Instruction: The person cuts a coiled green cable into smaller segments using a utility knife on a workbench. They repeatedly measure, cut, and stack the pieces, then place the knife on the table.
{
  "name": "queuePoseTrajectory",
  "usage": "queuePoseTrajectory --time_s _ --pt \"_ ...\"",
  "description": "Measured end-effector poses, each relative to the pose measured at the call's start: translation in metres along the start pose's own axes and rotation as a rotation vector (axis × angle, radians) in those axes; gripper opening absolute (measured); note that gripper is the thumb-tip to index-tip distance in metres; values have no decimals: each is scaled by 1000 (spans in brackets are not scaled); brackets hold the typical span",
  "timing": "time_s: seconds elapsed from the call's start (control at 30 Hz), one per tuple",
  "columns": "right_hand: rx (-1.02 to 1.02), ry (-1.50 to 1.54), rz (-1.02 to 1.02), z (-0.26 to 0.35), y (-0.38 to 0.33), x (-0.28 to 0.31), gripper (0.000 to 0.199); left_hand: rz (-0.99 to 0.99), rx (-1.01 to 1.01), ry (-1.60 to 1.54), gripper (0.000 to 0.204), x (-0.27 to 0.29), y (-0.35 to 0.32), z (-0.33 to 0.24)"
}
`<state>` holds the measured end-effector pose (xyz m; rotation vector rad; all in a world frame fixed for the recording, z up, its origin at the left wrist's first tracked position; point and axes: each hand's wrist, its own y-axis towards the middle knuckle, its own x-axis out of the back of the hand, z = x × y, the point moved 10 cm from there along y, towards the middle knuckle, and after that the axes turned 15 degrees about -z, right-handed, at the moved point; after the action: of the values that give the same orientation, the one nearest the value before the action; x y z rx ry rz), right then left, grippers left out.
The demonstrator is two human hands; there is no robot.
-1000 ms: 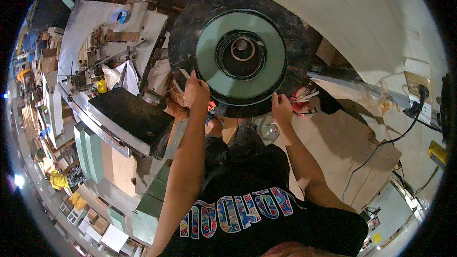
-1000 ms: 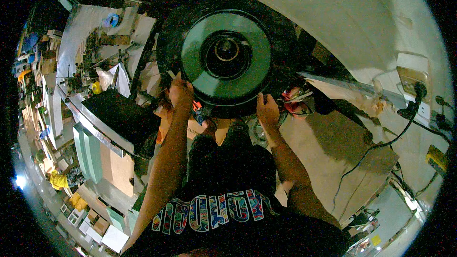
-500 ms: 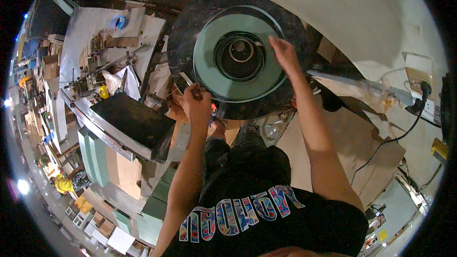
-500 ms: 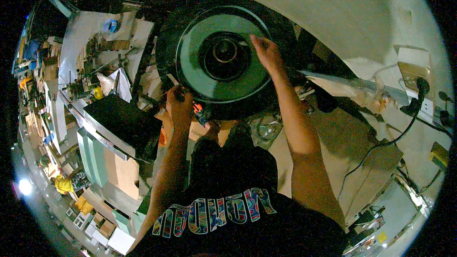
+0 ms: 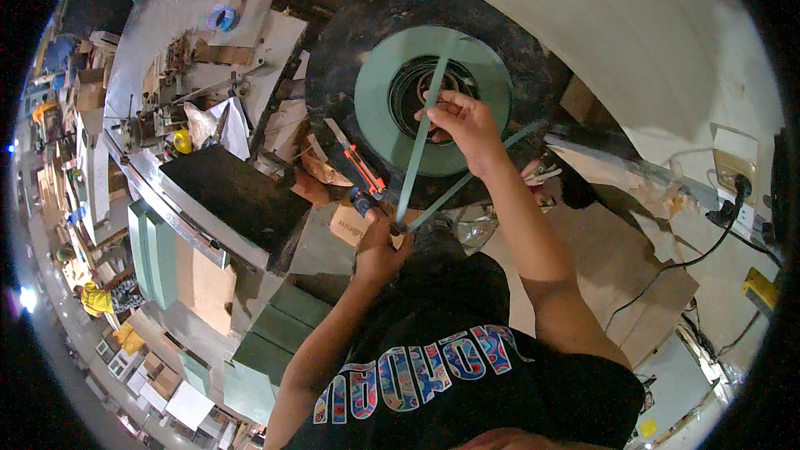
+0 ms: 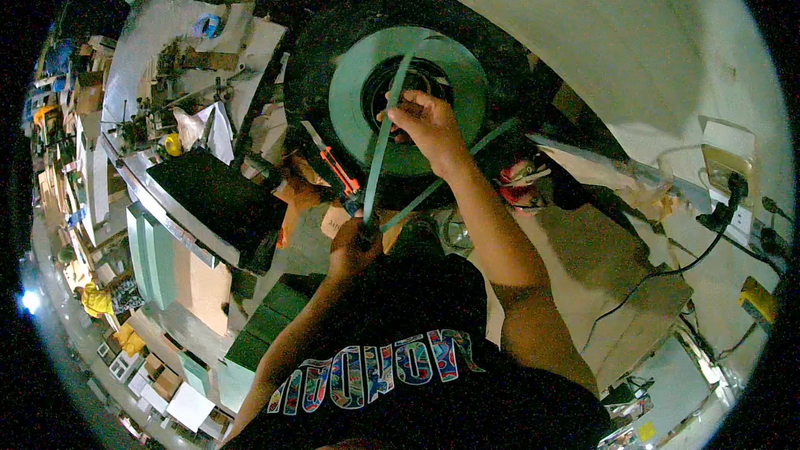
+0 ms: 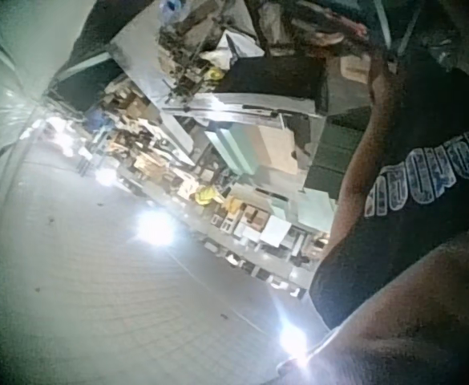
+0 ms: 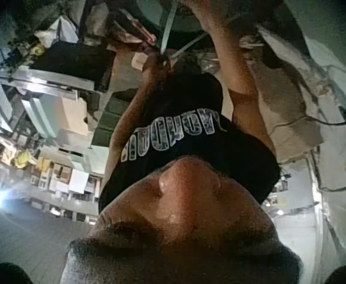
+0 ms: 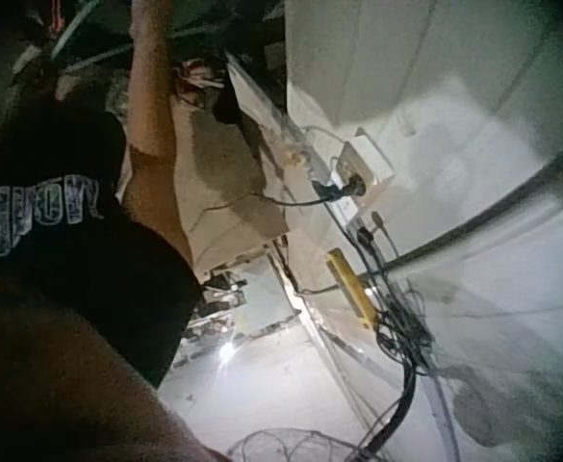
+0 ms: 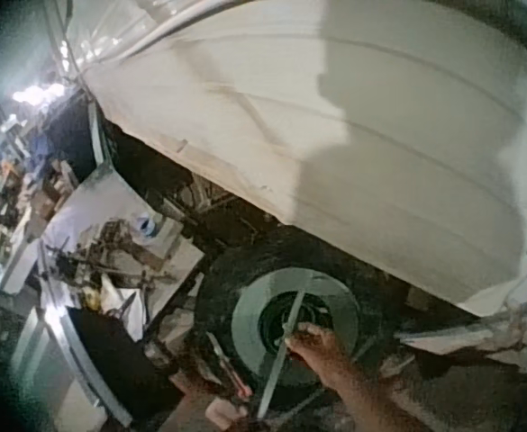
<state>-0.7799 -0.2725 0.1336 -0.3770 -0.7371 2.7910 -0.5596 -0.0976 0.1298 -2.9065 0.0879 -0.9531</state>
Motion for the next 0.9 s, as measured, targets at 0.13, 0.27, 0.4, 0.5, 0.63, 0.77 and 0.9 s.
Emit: queuePoseTrajectory --time_s 0.13,0.27,0.4,0.5,0.63,0.77,0.9 --pt "-32 -7 -18 -12 -18 16 43 -4 -231 -18 38 4 19 -56" --pt "-69 -20 62 -12 -31 19 48 -90 72 -255 30 -8 41 -48" --pt "-66 -78 101 -11 -39 17 48 -42 458 -512 31 -30 77 -61" --pt "-51 -80 95 -7 -41 20 46 -52 375 -477 31 -31 99 -79" --pt "-12 -75 80 -3 -41 26 44 -52 358 -489 28 -36 101 -82" --pt "-44 -100 79 -10 -44 29 38 -31 286 -435 23 -31 96 -93" --pt "-26 -123 -30 -12 -46 38 33 96 439 -481 20 -41 64 -73"
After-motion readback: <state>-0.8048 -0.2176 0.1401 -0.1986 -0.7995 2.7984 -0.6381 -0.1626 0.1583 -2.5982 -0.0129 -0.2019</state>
